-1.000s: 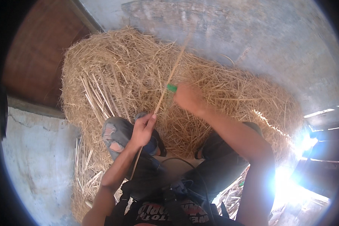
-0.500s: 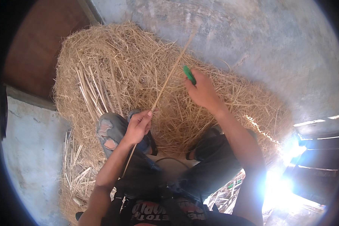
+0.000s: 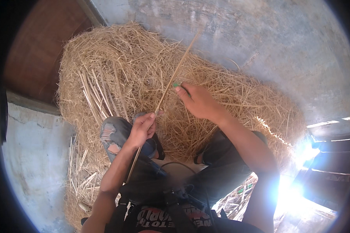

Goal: The person uses a utility knife to shave thin strips from a length of bamboo while sitting in a workspace containing piles of straw.

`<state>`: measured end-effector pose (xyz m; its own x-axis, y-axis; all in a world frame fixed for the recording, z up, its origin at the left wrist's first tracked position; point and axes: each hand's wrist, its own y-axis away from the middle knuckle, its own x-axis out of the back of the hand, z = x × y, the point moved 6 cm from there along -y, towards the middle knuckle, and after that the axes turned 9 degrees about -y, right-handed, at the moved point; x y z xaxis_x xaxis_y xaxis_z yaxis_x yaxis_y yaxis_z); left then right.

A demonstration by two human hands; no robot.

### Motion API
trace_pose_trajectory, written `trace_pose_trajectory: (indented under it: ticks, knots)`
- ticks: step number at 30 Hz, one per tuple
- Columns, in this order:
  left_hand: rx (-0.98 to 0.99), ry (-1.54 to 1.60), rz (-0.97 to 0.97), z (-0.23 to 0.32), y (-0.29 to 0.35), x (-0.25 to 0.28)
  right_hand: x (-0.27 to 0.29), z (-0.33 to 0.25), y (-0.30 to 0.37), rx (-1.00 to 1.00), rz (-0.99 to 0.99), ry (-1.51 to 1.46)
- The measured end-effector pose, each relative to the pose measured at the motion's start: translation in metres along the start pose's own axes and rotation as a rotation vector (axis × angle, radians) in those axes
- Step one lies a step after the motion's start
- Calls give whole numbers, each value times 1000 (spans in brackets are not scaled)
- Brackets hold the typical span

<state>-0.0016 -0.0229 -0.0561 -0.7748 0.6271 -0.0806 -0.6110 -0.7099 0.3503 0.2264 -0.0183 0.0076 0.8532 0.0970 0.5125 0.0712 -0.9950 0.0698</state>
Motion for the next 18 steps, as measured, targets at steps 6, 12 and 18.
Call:
trace_pose_trajectory:
  ticks: [6,12,18]
  knots:
    - [2,30,-22,4,-5,-1,-32,-11,16,135,-13,90]
    - [7,23,1,-6,-8,5,-45,-27,19,80,-43,177]
    - [14,53,12,-5,-11,1,-61,-25,19,106,-63,214]
